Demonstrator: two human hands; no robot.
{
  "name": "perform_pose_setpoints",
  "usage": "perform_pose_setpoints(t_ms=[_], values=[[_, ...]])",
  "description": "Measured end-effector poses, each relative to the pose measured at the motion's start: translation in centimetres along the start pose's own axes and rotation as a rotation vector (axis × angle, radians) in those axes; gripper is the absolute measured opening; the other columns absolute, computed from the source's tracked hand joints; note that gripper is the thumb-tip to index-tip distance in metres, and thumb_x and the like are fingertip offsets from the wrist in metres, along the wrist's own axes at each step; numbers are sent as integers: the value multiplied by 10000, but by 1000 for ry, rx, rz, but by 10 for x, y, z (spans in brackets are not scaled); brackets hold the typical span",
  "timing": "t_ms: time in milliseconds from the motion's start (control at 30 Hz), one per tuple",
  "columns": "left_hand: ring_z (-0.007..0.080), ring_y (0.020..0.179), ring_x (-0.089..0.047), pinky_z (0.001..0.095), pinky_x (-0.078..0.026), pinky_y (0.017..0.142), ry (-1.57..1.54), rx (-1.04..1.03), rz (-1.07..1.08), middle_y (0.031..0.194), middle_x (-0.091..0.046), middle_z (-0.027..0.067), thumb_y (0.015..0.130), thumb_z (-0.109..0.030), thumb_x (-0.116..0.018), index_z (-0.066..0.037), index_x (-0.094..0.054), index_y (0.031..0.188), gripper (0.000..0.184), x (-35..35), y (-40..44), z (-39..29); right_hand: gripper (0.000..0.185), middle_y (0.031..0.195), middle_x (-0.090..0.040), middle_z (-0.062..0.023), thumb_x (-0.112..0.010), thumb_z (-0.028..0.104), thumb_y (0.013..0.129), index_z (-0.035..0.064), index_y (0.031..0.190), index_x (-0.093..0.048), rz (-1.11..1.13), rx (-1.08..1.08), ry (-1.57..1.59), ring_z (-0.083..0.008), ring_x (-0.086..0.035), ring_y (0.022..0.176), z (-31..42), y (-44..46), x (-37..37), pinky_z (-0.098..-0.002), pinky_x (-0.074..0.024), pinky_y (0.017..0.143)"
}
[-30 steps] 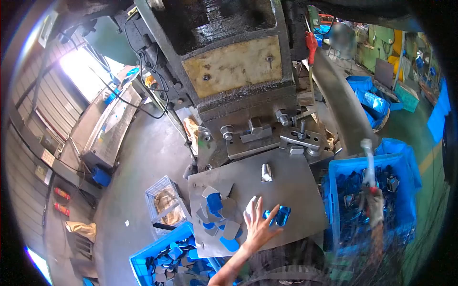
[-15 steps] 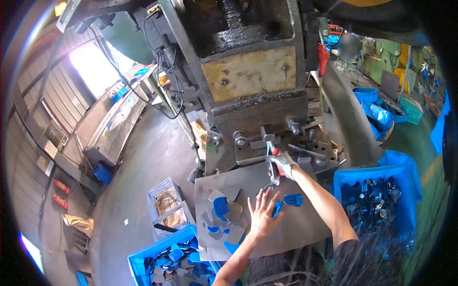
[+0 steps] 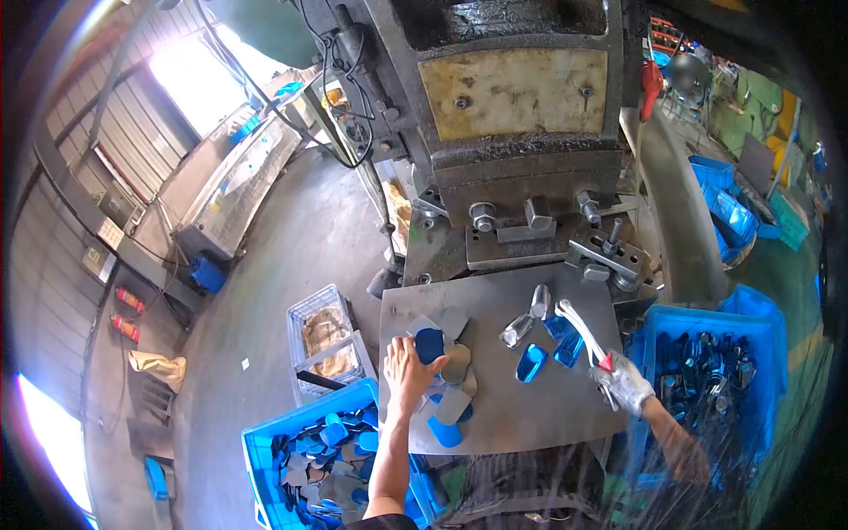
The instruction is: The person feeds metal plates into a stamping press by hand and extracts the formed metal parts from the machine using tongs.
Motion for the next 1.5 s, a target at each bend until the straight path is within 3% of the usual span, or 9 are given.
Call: perform_pose_setpoints(t_ms=[200,300,500,633,900,1100,1267,1367,1500], values=[[247,869,-543,324,-439,754,-199,-25,-25,906,-575,120,624,-183,-768,-19,-536,939,424,3,10,-2,279,692,-592,-108,-570,279,837,43,953,-477,-95,131,-258,-226,-601,586,27,-21,3,-341,-460,533],[214,710,-578,307,-465,669,-578,187,106,786,-604,93,650,-135,-736,-21,-537,932,364,-23,18,25,285,709,-597,-124,-568,284,840,39,954,-479,-35,140,-307,-240,-610,624,38,-28,-6,-347,-467,572],[82,640,-541,216,-437,565,-1127,149,-70,758,-607,30,726,-74,-684,-28,-571,943,249,-22,24,41,347,659,-601,-160,-528,365,854,46,980,-472,81,266,-510,-336,-619,654,47,-41,-24,-438,-463,590],[81,673,-585,196,-443,536,-1425,455,176,792,-628,46,772,-87,-653,-68,-556,986,236,-7,16,19,419,737,-614,-212,-531,400,847,39,1053,-479,184,255,-553,-371,-616,712,62,-42,-48,-459,-469,652],[64,698,-575,185,-417,531,-1475,319,347,803,-631,57,808,-111,-638,-59,-512,999,234,-4,4,-37,471,855,-619,-225,-456,438,872,65,1158,-422,176,370,-807,-378,-610,795,89,-37,-62,-462,-465,734],[65,687,-541,195,-376,516,-1558,477,315,816,-609,21,789,-64,-641,-91,-486,910,198,-21,-18,-57,393,727,-590,-184,-457,441,873,56,954,-467,-75,281,-609,-351,-603,718,99,5,4,-454,-454,658],[48,656,-516,194,-385,519,-1544,238,388,725,-548,-22,740,15,-678,-84,-476,834,244,-42,-38,-84,311,804,-588,-199,-501,355,855,51,916,-481,-160,391,-492,-371,-588,785,102,112,28,-450,-455,671],[51,654,-518,192,-396,515,-1517,310,428,710,-546,-19,749,9,-672,-82,-464,822,238,-40,-46,-88,298,826,-590,-196,-526,339,840,49,901,-500,-195,421,-652,-374,-588,812,128,124,26,-452,-458,684],[77,741,-565,190,-444,549,-1537,414,410,889,-597,27,769,-16,-658,-54,-520,1017,286,-32,-49,-87,310,850,-596,-188,-543,350,826,47,887,-515,-223,371,-763,-361,-594,827,157,113,25,-450,-460,692]])
Point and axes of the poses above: each hand's wrist, its own y-axis towards the middle knuckle, its own x-axis out of the back of the hand, z = x × y, the point moved 6 cm from there along y, towards the middle knuckle
